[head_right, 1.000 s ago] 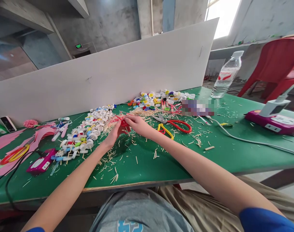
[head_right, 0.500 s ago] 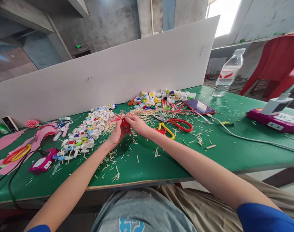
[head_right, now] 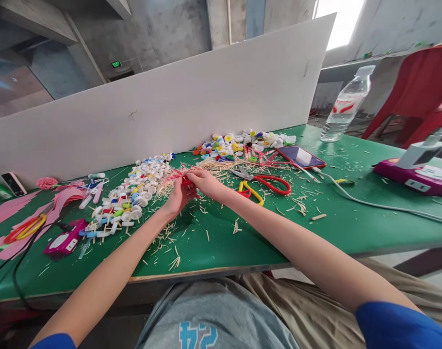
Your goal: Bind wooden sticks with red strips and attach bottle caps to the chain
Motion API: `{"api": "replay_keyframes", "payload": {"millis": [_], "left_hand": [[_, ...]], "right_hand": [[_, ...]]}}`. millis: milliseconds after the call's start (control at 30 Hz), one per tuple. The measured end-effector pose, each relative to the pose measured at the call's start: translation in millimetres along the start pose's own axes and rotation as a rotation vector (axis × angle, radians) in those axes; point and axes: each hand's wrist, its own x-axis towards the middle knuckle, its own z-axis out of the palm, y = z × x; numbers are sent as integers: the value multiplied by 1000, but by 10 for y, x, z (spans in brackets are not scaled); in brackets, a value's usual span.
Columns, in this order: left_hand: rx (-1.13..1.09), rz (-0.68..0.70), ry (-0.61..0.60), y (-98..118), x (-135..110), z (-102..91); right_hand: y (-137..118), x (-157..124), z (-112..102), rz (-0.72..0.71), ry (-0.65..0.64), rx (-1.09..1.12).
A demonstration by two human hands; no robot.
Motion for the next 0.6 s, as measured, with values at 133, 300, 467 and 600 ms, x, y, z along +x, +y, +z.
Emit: {"api": "replay_keyframes", "payload": {"millis": [133,300,467,600], "left_hand": [[20,10,-13,-22,16,-12],[51,5,-16,-21,20,-13],[35,25,-5,-55,33,-11],[34,40,11,-108,40,-19]], "right_hand": [[-12,0,-2,7,-8,13],[4,5,-26,-9,-19,1],[29,-2,-42,-11,-29,-10],[23,-42,-48,-12,-43,3]]}}
